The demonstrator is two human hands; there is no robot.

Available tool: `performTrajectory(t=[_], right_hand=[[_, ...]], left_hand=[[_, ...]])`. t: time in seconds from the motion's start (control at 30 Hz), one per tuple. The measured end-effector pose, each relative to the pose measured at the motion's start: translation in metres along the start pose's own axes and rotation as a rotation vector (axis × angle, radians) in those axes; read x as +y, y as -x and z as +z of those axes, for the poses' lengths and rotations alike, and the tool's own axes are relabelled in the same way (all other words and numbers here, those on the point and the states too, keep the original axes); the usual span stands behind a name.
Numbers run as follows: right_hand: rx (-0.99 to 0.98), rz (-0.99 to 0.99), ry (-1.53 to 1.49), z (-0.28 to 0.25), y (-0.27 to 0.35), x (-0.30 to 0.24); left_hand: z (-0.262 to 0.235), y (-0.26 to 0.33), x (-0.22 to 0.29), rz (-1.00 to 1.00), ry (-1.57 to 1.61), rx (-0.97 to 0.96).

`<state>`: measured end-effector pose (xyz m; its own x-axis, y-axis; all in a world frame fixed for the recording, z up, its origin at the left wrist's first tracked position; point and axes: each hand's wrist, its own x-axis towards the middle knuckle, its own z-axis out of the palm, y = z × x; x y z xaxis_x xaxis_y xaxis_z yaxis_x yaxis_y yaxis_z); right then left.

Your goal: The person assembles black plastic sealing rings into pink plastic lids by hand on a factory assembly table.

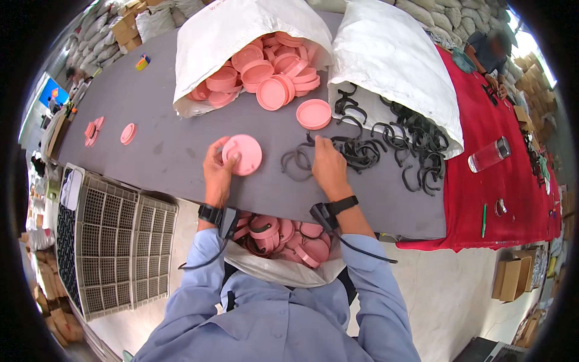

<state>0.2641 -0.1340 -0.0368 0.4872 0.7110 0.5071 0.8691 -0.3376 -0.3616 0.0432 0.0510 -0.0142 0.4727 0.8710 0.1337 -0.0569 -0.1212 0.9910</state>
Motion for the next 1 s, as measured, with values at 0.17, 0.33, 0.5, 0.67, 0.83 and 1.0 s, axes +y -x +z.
performTrajectory(t=[0.17, 0.33, 0.5, 0.67, 0.83, 1.0], right_hand=[[-0.098, -0.048, 0.210, 0.002, 0.004, 0.002], [0.055, 0.003, 0.183, -0.032, 0.009, -0.017], [0.195, 0.093, -0.132, -0.081, 0.022, -0.045], [-0.163, 0.446, -0.674, -0.121, 0.056, -0.113], [-0.147, 0.135, -0.800, -0.114, 0.071, -0.136], [-0.157, 0.107, -0.776, -0.113, 0.074, -0.138]], left_hand=[[-0.014, 0.040, 0.016, -0.203, 0.247, -0.029], [-0.012, 0.067, 0.028, -0.258, 0.337, -0.143], [0.002, 0.084, 0.052, -0.188, 0.268, -0.195], [0.007, 0.098, 0.062, -0.076, 0.129, -0.289], [0.011, 0.111, 0.075, 0.005, 0.053, -0.330], [0.007, 0.118, 0.086, -0.006, 0.090, -0.300]])
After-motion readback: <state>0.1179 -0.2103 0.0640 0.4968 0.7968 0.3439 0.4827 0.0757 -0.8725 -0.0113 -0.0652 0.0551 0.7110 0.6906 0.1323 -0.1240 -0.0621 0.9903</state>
